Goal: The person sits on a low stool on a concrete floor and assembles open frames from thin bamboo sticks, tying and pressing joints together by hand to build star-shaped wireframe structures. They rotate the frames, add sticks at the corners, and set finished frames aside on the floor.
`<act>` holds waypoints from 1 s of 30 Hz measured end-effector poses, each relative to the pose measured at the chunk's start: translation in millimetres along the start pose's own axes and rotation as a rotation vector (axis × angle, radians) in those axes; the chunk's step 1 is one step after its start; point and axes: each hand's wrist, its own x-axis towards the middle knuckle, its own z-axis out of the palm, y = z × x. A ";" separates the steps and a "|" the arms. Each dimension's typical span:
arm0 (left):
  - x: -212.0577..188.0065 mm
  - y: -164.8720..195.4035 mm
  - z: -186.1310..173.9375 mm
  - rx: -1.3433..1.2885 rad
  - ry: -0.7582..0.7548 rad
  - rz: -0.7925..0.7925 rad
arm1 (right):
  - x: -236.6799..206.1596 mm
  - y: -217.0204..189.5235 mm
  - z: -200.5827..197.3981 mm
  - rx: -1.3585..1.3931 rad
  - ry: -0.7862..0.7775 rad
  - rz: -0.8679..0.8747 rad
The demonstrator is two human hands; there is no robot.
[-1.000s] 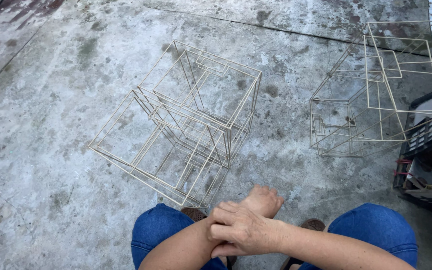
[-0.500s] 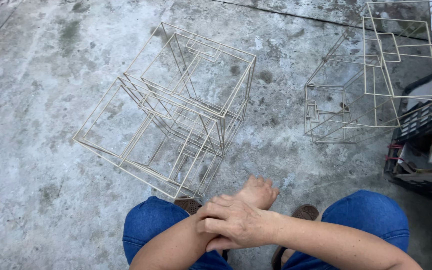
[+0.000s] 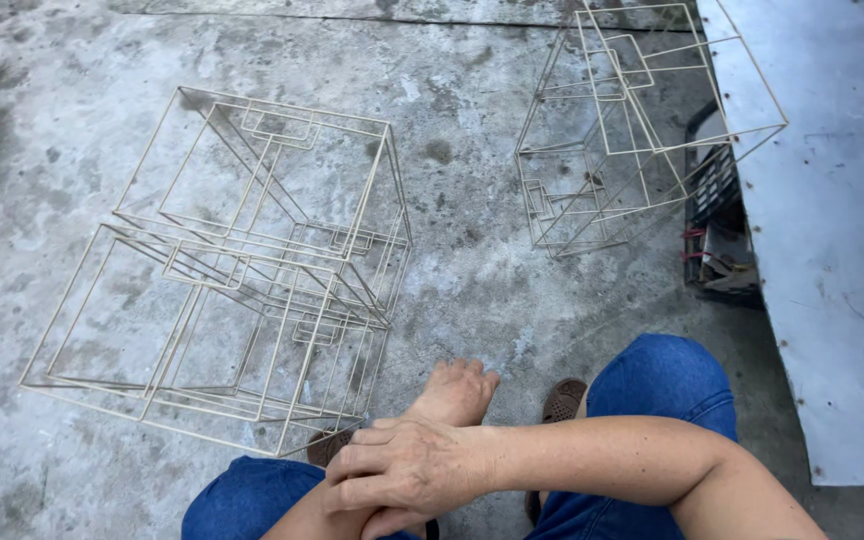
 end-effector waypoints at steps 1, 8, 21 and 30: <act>0.2 2.2 -2.4 -0.011 -0.012 -0.003 | 0.6 -0.4 -0.8 0.027 0.004 -0.001; -5.5 -0.5 -17.3 -0.120 0.060 -0.053 | 2.2 0.0 -20.3 -0.154 -0.020 0.051; -114.8 -51.2 -134.7 -0.401 1.019 -0.213 | -68.1 68.6 -182.4 -0.560 0.389 0.764; -140.1 -72.0 -151.6 -0.320 1.178 -0.346 | -141.0 121.7 -240.1 -0.312 0.742 1.318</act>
